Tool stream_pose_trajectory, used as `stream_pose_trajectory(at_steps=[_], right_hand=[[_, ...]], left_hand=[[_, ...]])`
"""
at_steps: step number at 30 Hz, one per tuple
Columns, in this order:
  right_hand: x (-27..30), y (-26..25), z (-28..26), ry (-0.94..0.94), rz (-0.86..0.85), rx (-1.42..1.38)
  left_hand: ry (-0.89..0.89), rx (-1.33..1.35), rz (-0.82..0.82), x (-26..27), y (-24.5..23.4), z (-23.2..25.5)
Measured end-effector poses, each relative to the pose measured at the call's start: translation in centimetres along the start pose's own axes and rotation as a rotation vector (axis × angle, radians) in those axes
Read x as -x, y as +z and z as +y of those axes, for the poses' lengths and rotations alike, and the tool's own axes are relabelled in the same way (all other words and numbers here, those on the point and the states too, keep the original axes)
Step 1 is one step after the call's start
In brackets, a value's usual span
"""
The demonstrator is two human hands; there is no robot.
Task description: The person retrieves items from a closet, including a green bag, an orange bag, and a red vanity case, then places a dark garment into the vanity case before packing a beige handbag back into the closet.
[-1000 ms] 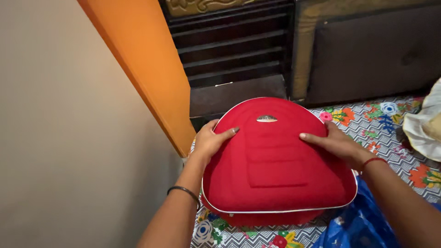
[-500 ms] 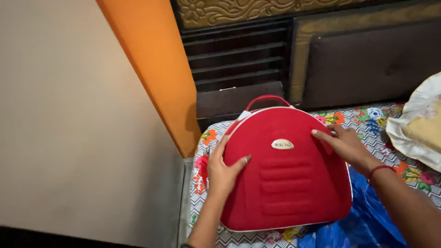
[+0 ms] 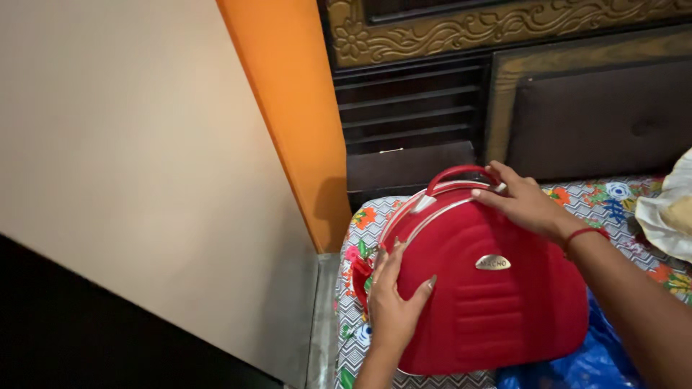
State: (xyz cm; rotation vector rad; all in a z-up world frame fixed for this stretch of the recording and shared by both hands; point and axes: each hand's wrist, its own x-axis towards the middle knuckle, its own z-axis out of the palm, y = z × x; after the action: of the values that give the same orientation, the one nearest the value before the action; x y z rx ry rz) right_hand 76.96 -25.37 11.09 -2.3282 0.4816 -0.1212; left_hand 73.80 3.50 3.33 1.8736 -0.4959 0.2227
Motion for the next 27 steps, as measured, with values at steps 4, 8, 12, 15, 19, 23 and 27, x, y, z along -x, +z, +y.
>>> stream_pose_trajectory(at_steps=[4,8,12,15,19,23,27], right_hand=[[0.6,-0.4,0.5,-0.140,0.052,-0.117],[1.8,-0.4,1.3,-0.161,0.176,0.050],[3.9,0.1,2.2,-0.292,0.283,0.135],[5.0,-0.4,1.9,-0.285,0.235,0.152],[5.9,-0.9,0.5,-0.204,0.260,0.269],[7.6,-0.1,-0.7,-0.165,0.335,0.441],[10.0,0.4,-1.9,-0.316,0.505,0.480]], left_hand=[[-0.010,-0.019,0.079,0.6,-0.4,0.5],[-0.266,-0.162,0.056,-2.2,-1.2,1.4],[0.146,-0.188,0.145,-6.7,0.3,1.9],[0.310,-0.161,-0.002,-7.9,2.4,2.0],[0.145,-0.196,-0.058,-7.7,4.1,2.8],[0.219,-0.163,0.045,-6.6,4.4,4.3],[0.235,-0.214,0.086,-5.6,3.1,6.7]])
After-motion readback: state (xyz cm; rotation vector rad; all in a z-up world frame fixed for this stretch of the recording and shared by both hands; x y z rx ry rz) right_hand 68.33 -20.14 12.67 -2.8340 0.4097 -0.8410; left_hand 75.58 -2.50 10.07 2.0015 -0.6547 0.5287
